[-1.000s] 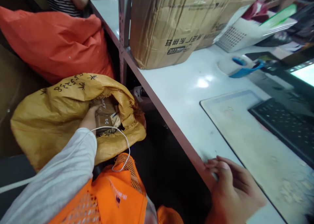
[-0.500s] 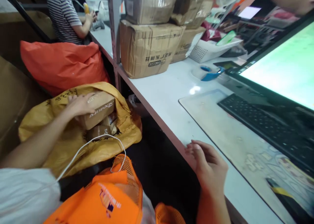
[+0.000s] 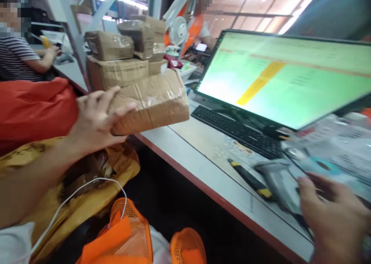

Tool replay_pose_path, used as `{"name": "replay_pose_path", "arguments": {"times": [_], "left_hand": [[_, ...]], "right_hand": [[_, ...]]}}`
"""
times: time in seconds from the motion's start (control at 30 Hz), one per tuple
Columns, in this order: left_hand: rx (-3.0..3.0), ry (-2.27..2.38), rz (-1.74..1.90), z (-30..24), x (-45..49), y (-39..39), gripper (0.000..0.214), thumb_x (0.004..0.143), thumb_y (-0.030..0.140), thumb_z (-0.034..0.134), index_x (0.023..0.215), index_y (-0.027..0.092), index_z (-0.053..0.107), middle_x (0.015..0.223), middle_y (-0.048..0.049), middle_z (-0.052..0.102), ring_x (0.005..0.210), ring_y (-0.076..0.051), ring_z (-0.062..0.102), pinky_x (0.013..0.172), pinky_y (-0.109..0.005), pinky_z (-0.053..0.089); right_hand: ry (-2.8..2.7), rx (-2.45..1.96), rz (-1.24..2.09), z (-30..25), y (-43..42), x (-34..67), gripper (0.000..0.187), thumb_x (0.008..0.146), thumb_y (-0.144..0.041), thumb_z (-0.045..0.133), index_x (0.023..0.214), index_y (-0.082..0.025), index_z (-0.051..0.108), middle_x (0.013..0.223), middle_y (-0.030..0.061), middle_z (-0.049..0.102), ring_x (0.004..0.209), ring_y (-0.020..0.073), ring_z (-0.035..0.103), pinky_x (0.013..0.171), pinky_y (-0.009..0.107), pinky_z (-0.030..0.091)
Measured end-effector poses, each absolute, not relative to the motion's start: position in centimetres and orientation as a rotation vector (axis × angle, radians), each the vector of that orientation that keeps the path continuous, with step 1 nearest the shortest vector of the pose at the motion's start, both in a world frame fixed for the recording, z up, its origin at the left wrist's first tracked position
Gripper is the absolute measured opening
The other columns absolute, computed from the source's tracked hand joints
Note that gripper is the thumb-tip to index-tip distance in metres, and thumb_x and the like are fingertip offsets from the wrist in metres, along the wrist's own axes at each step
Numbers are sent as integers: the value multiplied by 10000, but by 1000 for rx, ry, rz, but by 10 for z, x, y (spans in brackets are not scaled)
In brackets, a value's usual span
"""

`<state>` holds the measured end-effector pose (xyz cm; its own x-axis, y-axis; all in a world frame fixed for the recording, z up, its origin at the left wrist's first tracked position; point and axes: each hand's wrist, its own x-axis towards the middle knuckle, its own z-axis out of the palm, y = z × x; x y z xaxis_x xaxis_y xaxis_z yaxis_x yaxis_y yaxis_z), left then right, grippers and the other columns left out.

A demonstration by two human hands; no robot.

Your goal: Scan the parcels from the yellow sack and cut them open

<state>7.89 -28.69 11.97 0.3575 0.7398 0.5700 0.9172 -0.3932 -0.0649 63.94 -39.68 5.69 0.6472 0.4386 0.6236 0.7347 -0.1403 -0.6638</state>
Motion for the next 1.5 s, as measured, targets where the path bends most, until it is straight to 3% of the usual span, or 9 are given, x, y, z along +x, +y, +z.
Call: {"name": "replay_pose_path", "arguments": {"times": [0.07, 0.27, 0.4, 0.5, 0.57, 0.67, 0.83, 1.27, 1.5], "left_hand": [[-2405, -1371, -586, 95, 123, -260, 857, 757, 564, 837, 1518, 452, 458, 1743, 13, 170, 1507, -493, 245, 1156, -652, 208], [-2674, -796, -584, 14, 208, -249, 847, 880, 172, 714, 1570, 532, 382, 1693, -39, 358, 1492, -382, 375, 1090, -561, 340], [-2746, -714, -894, 19, 213, -270, 791, 827, 391, 838, 1542, 334, 503, 1658, -166, 390, 1497, -433, 356, 1155, -594, 316], [-2984, -537, -1431, 49, 206, -280, 692, 825, 568, 815, 1391, 233, 601, 1471, -199, 586, 1385, -368, 521, 1131, -543, 425], [-3105, -287, -1854, 63, 203, -285, 589, 820, 627, 783, 1204, 196, 666, 1194, -161, 727, 1135, -280, 688, 976, -419, 558], [-2946, -12, -2244, 67, 202, -292, 447, 813, 598, 784, 842, 170, 661, 822, -77, 739, 753, -175, 710, 693, -281, 577], [-2446, 42, -1910, 64, 193, -306, 426, 835, 452, 837, 656, 185, 557, 614, 15, 675, 572, -132, 664, 581, -261, 522], [-2820, -47, -1329, 87, 182, -328, 485, 869, 610, 743, 609, 229, 593, 676, 16, 708, 661, -154, 710, 595, -271, 579], [-2751, 56, -1433, 85, 190, -323, 481, 872, 636, 730, 639, 235, 601, 666, 29, 697, 641, -141, 698, 571, -260, 560]], "right_hand": [[-1064, -1843, -462, 51, -406, 660, 135, 683, -397, 707, 780, -315, 663, 857, 138, 679, 852, 368, 670, 927, 575, 469], [-1185, -2014, -487, 6, -425, 701, 432, 736, -535, 591, 989, -193, 667, 1072, 198, 684, 1138, 402, 613, 1066, 574, 442], [-1233, -2169, -415, -7, -422, 705, 639, 813, -588, 518, 1205, -103, 659, 1221, 235, 660, 1218, 396, 578, 1104, 552, 431], [-1211, -2180, -459, 2, -413, 696, 686, 835, -586, 506, 1276, -81, 652, 1265, 247, 657, 1231, 397, 579, 1104, 533, 440], [-1193, -2161, -511, 11, -405, 688, 729, 843, -589, 494, 1320, -59, 651, 1284, 258, 661, 1226, 406, 592, 1093, 533, 451], [-1177, -2126, -556, 19, -395, 676, 795, 818, -583, 496, 1346, -13, 659, 1277, 269, 680, 1216, 426, 619, 1083, 537, 465], [-1185, -2122, -539, 20, -390, 661, 815, 763, -548, 515, 1326, 19, 681, 1258, 274, 701, 1219, 443, 641, 1082, 542, 480], [-1205, -2132, -567, 14, -407, 658, 749, 790, -535, 540, 1301, -9, 697, 1230, 251, 720, 1158, 399, 682, 1044, 504, 512], [-1209, -2220, -441, 7, -396, 666, 713, 777, -511, 574, 1320, -61, 676, 1231, 225, 723, 1057, 360, 711, 996, 500, 540]]}}
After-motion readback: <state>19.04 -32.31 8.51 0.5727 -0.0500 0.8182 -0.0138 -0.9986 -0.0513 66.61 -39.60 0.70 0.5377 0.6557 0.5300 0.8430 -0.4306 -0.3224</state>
